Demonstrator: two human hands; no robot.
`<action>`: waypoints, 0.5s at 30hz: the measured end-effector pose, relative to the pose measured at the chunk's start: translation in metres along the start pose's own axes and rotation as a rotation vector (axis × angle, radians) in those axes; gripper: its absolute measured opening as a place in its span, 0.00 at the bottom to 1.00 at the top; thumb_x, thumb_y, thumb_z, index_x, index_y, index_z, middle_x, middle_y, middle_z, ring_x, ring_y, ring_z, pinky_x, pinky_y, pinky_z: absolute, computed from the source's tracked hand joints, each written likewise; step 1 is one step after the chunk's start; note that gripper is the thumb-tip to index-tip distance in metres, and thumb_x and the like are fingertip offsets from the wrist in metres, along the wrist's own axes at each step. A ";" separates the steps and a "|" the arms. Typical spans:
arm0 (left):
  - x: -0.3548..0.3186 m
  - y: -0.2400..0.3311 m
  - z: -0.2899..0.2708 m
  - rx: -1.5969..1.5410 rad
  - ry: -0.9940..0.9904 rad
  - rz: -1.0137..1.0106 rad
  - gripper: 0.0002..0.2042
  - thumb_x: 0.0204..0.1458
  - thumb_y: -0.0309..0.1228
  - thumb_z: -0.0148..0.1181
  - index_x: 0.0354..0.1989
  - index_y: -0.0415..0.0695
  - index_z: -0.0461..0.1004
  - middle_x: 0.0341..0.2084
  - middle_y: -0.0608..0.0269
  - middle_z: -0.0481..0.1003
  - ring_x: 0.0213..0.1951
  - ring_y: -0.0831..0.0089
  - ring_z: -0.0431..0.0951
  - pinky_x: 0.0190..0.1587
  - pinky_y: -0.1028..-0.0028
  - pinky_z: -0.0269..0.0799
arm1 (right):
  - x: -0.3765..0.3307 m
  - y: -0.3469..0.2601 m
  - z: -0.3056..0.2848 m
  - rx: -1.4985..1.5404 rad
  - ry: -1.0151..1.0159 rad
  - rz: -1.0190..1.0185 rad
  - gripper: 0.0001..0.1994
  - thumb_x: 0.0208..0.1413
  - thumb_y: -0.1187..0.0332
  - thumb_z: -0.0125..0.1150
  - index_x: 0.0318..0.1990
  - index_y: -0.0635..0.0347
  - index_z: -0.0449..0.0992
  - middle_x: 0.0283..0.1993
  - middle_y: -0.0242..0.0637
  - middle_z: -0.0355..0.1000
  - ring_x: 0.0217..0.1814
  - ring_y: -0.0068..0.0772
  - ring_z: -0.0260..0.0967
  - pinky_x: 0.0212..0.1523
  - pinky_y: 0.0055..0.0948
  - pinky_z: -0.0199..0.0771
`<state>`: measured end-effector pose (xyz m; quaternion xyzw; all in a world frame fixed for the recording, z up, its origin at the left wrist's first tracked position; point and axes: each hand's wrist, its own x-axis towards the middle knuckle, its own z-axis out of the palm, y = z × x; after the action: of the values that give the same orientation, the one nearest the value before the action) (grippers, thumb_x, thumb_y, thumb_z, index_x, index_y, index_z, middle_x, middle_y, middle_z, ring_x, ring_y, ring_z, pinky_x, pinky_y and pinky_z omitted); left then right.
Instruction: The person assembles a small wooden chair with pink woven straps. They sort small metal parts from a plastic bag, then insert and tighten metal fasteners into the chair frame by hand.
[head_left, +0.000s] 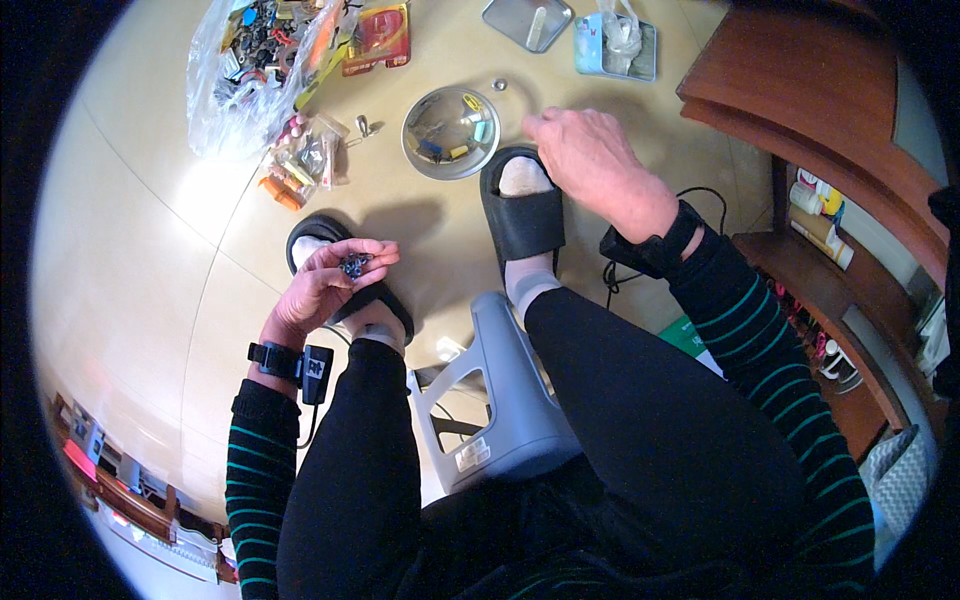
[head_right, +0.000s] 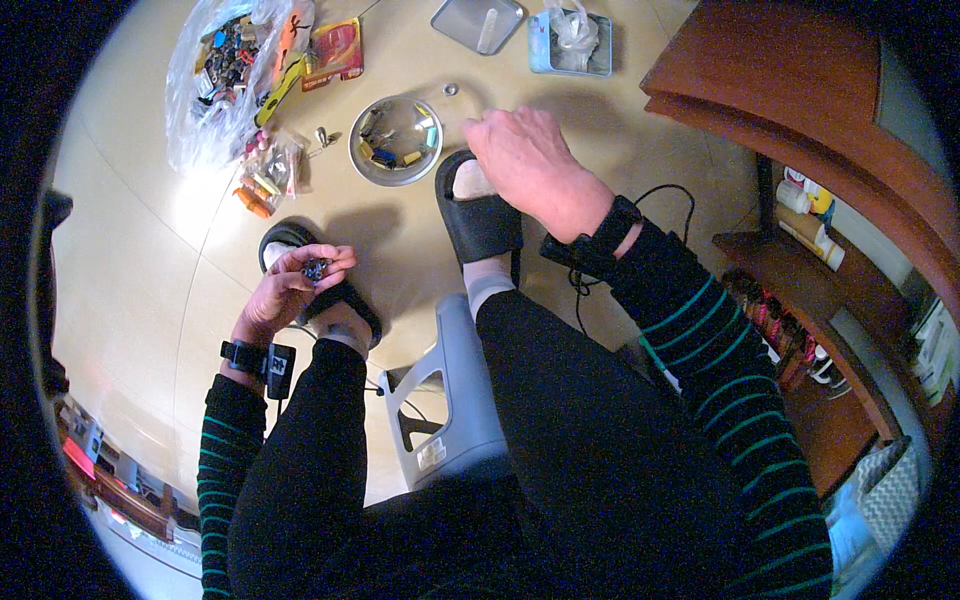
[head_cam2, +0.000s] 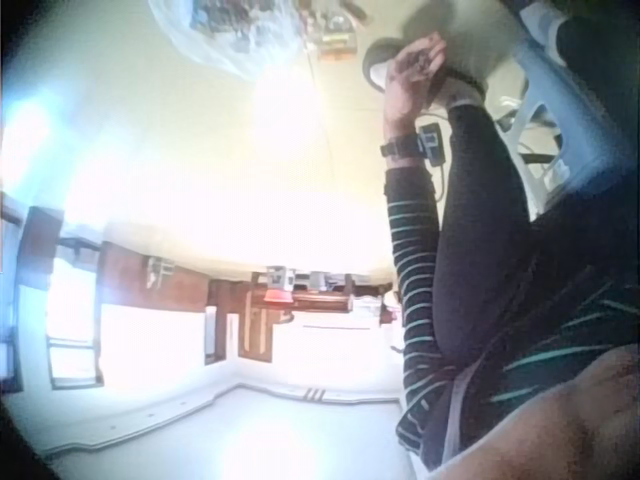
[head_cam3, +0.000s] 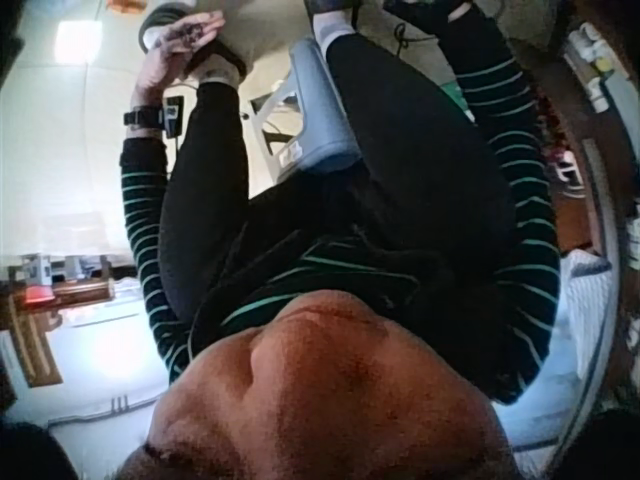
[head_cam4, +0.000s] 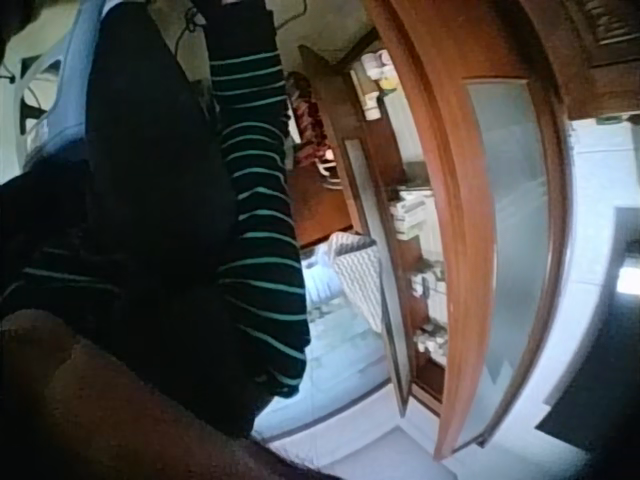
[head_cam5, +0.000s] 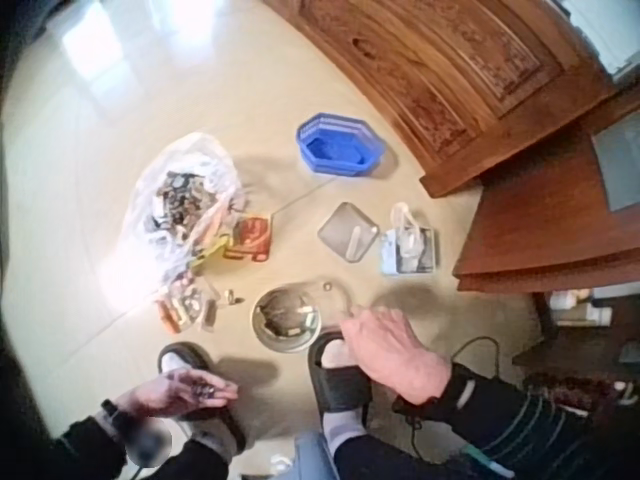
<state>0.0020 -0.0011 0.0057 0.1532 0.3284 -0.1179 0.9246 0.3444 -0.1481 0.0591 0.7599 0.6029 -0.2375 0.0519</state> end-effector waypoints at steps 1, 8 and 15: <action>0.000 0.000 0.000 -0.003 0.007 -0.002 0.28 0.40 0.11 0.42 0.56 0.26 0.69 0.59 0.40 0.69 0.63 0.56 0.70 0.68 0.66 0.65 | -0.002 0.002 0.001 -0.001 -0.012 -0.008 0.07 0.58 0.72 0.51 0.36 0.61 0.76 0.34 0.49 0.76 0.37 0.55 0.77 0.39 0.49 0.77; 0.002 0.000 -0.002 0.026 0.011 -0.023 0.19 0.55 0.18 0.48 0.55 0.31 0.72 0.56 0.43 0.73 0.60 0.58 0.74 0.65 0.65 0.68 | -0.010 0.010 0.010 -0.006 -0.103 -0.019 0.07 0.57 0.72 0.51 0.36 0.62 0.77 0.35 0.49 0.77 0.39 0.55 0.77 0.40 0.48 0.78; 0.003 -0.002 -0.004 0.012 0.040 -0.038 0.17 0.65 0.27 0.49 0.59 0.33 0.69 0.57 0.44 0.72 0.60 0.59 0.74 0.64 0.65 0.69 | -0.017 0.019 0.018 0.004 -0.111 -0.045 0.07 0.56 0.73 0.52 0.33 0.62 0.78 0.35 0.49 0.76 0.39 0.55 0.77 0.40 0.49 0.77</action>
<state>0.0016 -0.0019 0.0006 0.1546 0.3490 -0.1342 0.9145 0.3546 -0.1751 0.0469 0.7320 0.6155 -0.2814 0.0784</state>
